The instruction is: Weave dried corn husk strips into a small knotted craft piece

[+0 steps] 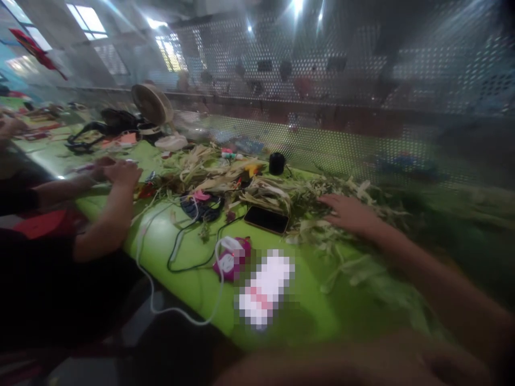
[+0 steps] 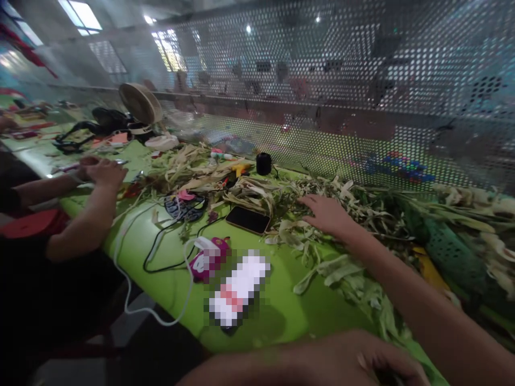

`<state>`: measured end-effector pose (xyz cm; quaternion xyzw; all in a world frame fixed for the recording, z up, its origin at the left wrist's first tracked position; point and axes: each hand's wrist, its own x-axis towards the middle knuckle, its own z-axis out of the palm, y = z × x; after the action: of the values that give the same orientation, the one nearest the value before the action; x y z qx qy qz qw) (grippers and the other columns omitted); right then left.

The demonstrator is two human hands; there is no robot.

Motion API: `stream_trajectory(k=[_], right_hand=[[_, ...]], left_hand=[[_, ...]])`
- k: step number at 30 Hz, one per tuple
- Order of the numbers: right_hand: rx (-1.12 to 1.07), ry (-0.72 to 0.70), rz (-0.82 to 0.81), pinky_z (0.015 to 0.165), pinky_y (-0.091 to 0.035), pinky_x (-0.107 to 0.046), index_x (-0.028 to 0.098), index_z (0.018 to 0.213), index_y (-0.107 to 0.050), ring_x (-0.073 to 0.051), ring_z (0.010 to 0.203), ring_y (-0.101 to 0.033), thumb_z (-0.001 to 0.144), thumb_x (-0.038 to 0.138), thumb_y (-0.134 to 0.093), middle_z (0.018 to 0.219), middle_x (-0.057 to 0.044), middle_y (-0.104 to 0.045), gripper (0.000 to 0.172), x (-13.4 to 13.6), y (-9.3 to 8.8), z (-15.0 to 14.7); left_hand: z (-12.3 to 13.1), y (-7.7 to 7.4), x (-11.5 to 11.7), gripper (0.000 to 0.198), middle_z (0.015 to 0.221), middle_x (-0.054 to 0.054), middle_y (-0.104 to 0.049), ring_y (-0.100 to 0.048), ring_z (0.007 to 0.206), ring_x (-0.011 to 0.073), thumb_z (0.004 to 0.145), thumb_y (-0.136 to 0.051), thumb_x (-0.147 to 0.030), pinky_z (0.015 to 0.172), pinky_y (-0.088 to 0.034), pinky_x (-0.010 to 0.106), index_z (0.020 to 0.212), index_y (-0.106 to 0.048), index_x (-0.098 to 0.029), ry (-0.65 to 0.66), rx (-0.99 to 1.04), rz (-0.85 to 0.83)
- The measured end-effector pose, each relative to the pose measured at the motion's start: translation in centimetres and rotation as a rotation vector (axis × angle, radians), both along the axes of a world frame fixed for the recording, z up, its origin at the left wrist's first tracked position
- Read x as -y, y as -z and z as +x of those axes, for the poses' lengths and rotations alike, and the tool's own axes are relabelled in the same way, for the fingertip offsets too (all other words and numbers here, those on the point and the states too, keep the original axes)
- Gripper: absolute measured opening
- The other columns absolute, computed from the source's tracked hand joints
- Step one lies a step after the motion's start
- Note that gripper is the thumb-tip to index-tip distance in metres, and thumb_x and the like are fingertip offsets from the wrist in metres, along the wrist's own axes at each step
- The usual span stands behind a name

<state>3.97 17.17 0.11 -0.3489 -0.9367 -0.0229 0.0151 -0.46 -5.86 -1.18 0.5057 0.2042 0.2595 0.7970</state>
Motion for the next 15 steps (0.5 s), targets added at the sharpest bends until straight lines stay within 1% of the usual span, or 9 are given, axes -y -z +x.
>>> stream_trajectory(k=[2, 3, 5, 6, 8, 10, 11, 13, 15], right_hand=[[-0.062, -0.082, -0.020, 0.106, -0.041, -0.049, 0.025, 0.152, -0.037, -0.032, 0.135, -0.047, 0.094, 0.049, -0.049, 0.156, -0.012, -0.038, 0.064, 2.0, 0.2, -0.9], [-0.053, -0.134, -0.041, 0.106, -0.040, -0.049, 0.028, 0.152, -0.037, -0.032, 0.135, -0.046, 0.094, 0.051, -0.049, 0.158, -0.010, -0.036, 0.063, 2.8, 0.5, -1.2], [0.025, -0.175, -0.073, 0.106, -0.039, -0.050, 0.033, 0.149, -0.043, -0.032, 0.133, -0.048, 0.093, 0.051, -0.052, 0.156, -0.009, -0.039, 0.059, 3.4, 1.5, -1.3], [0.070, -0.155, -0.075, 0.105, -0.039, -0.051, 0.032, 0.146, -0.047, -0.033, 0.132, -0.048, 0.092, 0.051, -0.054, 0.152, -0.010, -0.044, 0.057, 3.3, 2.0, -1.0], [0.134, -0.054, -0.033, 0.104, -0.038, -0.052, 0.028, 0.138, -0.057, -0.035, 0.129, -0.050, 0.090, 0.048, -0.057, 0.145, -0.013, -0.052, 0.053, 2.4, 2.7, 0.0], [0.160, 0.026, 0.042, 0.104, -0.038, -0.051, 0.024, 0.130, -0.064, -0.036, 0.127, -0.050, 0.088, 0.043, -0.059, 0.141, -0.015, -0.055, 0.047, 1.4, 2.8, 1.2], [0.160, 0.047, 0.074, 0.105, -0.037, -0.051, 0.023, 0.129, -0.064, -0.036, 0.127, -0.050, 0.087, 0.041, -0.059, 0.141, -0.015, -0.055, 0.046, 1.2, 2.7, 1.6], [0.127, 0.056, 0.109, 0.106, -0.036, -0.051, 0.024, 0.136, -0.058, -0.034, 0.128, -0.050, 0.087, 0.040, -0.058, 0.144, -0.014, -0.052, 0.051, 1.6, 2.3, 1.9], [0.055, 0.013, 0.109, 0.108, -0.034, -0.050, 0.025, 0.145, -0.047, -0.033, 0.130, -0.048, 0.090, 0.041, -0.055, 0.149, -0.012, -0.047, 0.058, 3.0, 1.9, 1.5]], left_hand=[[0.5, 0.1, 0.2, 0.021, 0.090, 0.001, -0.064, -0.066, 0.102, 0.0253, 0.074, -0.072, -0.034, 0.083, -0.052, 0.035, 0.087, -0.069, -0.017, 0.028, 0.066, -0.011], [0.6, 0.3, 0.1, 0.024, 0.092, 0.002, -0.064, -0.065, 0.103, 0.0252, 0.074, -0.072, -0.036, 0.086, -0.052, 0.036, 0.088, -0.068, -0.017, 0.019, 0.088, 0.003], [0.8, 0.8, -0.2, 0.028, 0.092, 0.003, -0.064, -0.064, 0.101, 0.0242, 0.073, -0.071, -0.040, 0.088, -0.051, 0.037, 0.089, -0.068, -0.017, -0.002, 0.082, 0.052], [0.8, 1.0, -0.4, 0.029, 0.092, 0.003, -0.064, -0.063, 0.100, 0.0232, 0.073, -0.071, -0.040, 0.089, -0.051, 0.037, 0.089, -0.068, -0.016, -0.015, 0.067, 0.070], [0.9, 1.2, -0.8, 0.027, 0.091, 0.003, -0.063, -0.062, 0.097, 0.0208, 0.074, -0.070, -0.039, 0.092, -0.049, 0.037, 0.087, -0.067, -0.016, -0.040, 0.042, 0.088], [0.9, 1.1, -0.9, 0.024, 0.089, 0.002, -0.063, -0.061, 0.095, 0.0189, 0.074, -0.070, -0.037, 0.093, -0.048, 0.035, 0.085, -0.067, -0.016, -0.053, 0.027, 0.087], [0.9, 1.0, -0.9, 0.022, 0.088, 0.002, -0.062, -0.061, 0.094, 0.0183, 0.075, -0.069, -0.035, 0.093, -0.048, 0.035, 0.085, -0.066, -0.016, -0.053, 0.017, 0.083], [0.8, 0.7, -0.9, 0.020, 0.088, 0.002, -0.062, -0.061, 0.092, 0.0170, 0.076, -0.068, -0.033, 0.092, -0.048, 0.033, 0.085, -0.066, -0.016, -0.044, 0.002, 0.079], [0.7, 0.6, -1.0, 0.019, 0.088, 0.001, -0.061, -0.060, 0.088, 0.0153, 0.076, -0.068, -0.033, 0.090, -0.047, 0.031, 0.085, -0.066, -0.016, -0.032, 0.000, 0.102]])
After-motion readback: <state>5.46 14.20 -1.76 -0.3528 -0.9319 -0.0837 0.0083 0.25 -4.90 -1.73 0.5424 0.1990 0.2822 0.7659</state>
